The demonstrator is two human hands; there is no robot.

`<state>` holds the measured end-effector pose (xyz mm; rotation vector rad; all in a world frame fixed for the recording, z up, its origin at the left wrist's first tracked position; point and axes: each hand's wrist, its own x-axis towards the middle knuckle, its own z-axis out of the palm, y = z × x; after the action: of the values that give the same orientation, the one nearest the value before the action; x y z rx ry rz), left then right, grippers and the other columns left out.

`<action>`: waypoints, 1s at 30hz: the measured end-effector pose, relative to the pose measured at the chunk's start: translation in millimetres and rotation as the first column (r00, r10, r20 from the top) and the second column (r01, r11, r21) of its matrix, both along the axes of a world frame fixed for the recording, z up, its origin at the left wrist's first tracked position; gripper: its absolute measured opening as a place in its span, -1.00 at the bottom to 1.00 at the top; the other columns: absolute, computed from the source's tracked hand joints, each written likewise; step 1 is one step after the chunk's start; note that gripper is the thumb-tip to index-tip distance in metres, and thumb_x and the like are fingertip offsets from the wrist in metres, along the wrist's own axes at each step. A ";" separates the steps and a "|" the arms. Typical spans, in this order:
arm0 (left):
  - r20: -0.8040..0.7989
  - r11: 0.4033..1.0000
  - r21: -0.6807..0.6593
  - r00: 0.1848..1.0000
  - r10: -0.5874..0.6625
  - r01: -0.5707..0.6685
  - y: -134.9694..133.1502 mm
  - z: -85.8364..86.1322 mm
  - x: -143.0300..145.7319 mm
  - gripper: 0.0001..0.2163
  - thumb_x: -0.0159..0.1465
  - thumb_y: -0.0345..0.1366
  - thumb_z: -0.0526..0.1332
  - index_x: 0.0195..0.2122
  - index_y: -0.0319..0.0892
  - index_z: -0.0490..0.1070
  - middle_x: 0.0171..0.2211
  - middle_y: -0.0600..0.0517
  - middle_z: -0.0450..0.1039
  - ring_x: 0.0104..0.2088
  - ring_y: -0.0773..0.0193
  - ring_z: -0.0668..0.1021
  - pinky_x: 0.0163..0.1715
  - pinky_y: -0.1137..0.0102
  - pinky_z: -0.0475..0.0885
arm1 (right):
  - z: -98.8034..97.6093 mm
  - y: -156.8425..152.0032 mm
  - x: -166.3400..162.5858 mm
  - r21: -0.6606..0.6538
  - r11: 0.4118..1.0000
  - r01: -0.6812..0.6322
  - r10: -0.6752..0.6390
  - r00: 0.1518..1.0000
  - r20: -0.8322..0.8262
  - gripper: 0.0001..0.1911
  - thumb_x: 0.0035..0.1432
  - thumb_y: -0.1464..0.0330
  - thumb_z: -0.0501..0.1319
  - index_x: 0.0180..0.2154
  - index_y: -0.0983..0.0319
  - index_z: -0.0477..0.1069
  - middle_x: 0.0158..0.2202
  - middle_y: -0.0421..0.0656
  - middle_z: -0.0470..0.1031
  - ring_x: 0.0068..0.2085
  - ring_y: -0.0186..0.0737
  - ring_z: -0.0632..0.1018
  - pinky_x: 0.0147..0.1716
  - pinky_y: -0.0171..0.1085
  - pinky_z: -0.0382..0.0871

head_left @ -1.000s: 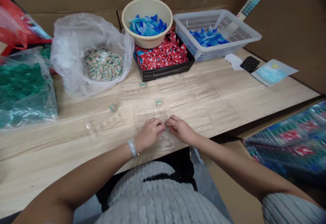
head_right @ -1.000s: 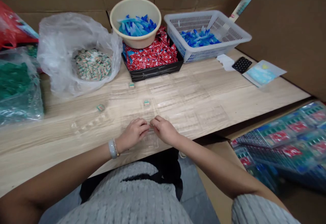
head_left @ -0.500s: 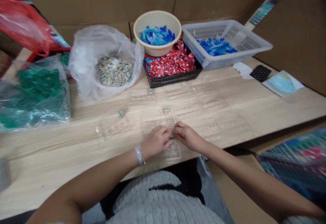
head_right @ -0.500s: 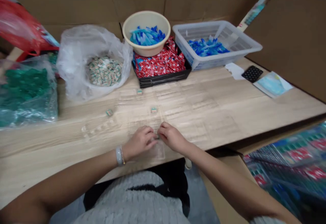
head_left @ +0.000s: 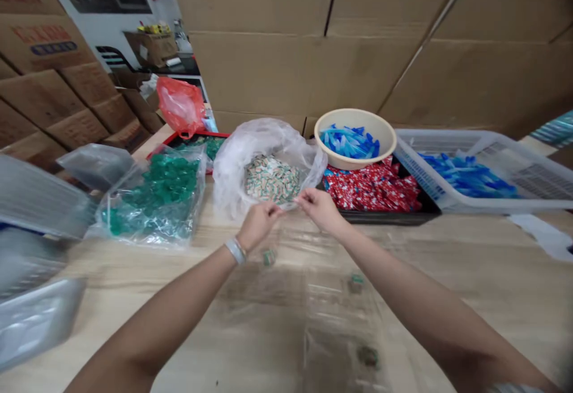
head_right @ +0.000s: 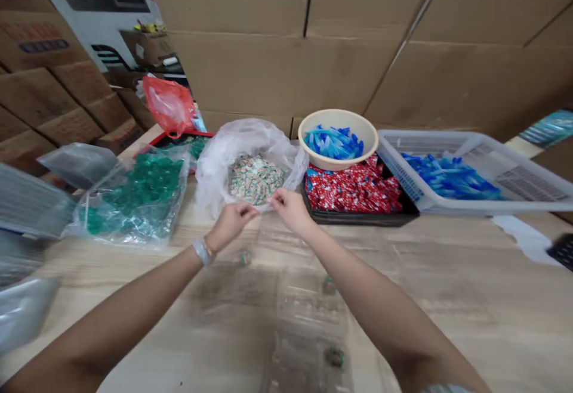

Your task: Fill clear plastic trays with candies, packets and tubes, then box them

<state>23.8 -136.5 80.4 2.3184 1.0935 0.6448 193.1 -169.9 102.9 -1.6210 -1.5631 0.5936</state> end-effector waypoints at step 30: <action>-0.260 0.974 0.228 0.964 0.055 0.006 198.1 -52.9 -16.5 -0.75 0.07 -0.47 0.04 -0.25 -0.28 0.42 -0.28 -0.11 0.39 -0.23 0.19 0.44 -0.18 0.36 0.32 | -72.8 196.8 -60.8 -0.003 0.999 -0.042 0.036 0.815 0.578 -0.84 0.03 0.44 0.08 -0.36 0.25 0.43 -0.27 -0.05 0.37 -0.15 -0.11 0.32 -0.16 -0.17 0.16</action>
<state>7.3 61.6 27.5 2.6519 1.2235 0.5001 132.4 26.8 30.1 -1.8721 -2.0296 0.0962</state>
